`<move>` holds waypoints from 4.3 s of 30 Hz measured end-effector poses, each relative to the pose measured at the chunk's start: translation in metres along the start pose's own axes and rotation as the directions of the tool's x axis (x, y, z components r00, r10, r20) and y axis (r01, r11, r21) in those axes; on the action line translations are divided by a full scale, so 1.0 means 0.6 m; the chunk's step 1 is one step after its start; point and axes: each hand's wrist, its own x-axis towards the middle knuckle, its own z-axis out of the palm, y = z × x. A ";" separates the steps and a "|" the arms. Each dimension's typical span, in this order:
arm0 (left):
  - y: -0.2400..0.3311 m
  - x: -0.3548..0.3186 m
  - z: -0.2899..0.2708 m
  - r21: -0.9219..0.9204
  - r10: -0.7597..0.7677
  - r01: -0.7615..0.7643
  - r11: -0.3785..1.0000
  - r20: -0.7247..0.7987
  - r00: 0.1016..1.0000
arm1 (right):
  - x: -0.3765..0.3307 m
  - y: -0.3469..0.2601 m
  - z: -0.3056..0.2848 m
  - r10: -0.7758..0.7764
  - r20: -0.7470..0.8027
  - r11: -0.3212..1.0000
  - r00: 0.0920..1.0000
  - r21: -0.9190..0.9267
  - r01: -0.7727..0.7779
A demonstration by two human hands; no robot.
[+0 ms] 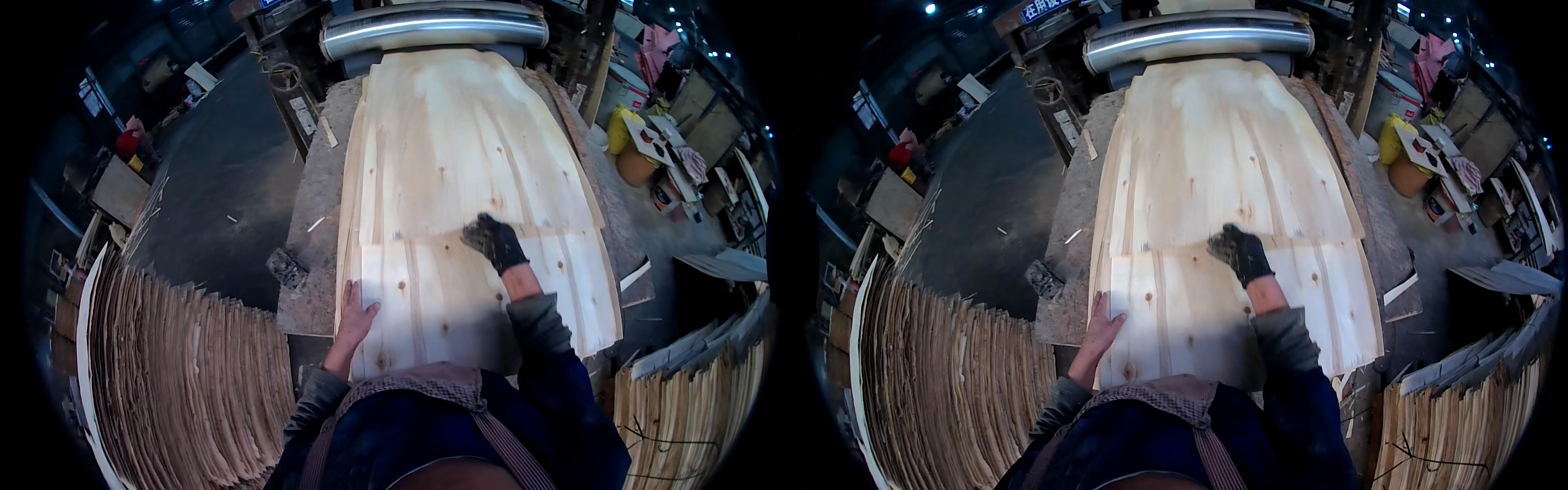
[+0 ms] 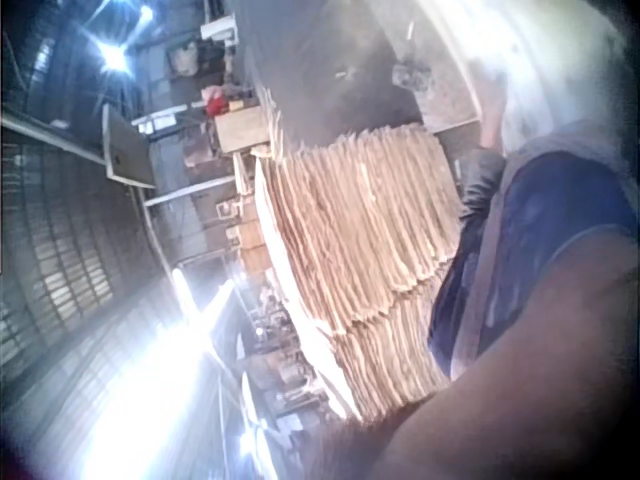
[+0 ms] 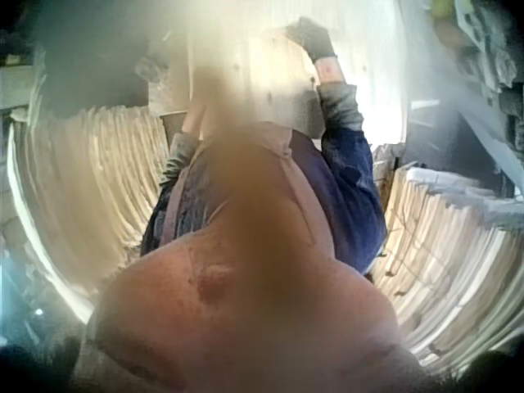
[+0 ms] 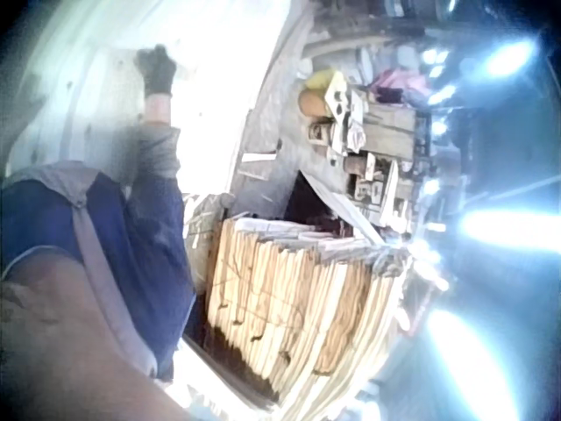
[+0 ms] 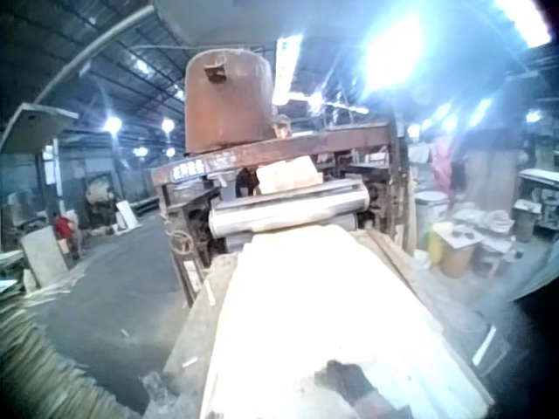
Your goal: The person lifts thin wood veneers from a stack, places them onto a machine's rollers one at a time, and smooths them by hand as they are fed through the machine.
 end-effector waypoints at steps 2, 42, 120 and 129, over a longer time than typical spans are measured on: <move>0.000 0.003 -0.002 -0.002 -0.001 0.001 1.000 0.022 1.000 | 0.057 -0.009 0.006 0.032 0.073 0.999 0.997 0.039 -0.035; 0.100 0.081 -0.097 -0.958 -0.186 0.184 0.220 0.144 0.972 | -0.414 0.117 -0.079 0.230 -0.170 0.963 0.958 -0.104 -0.250; -0.039 -0.011 0.001 -0.482 -0.096 0.114 0.869 0.061 0.994 | -0.175 0.126 -0.005 0.242 0.446 0.964 0.862 -0.210 -0.162; 0.018 -0.010 -0.033 -0.899 -0.008 0.112 0.423 0.120 0.993 | -0.406 0.131 0.004 0.461 0.063 0.885 0.885 -0.104 -0.453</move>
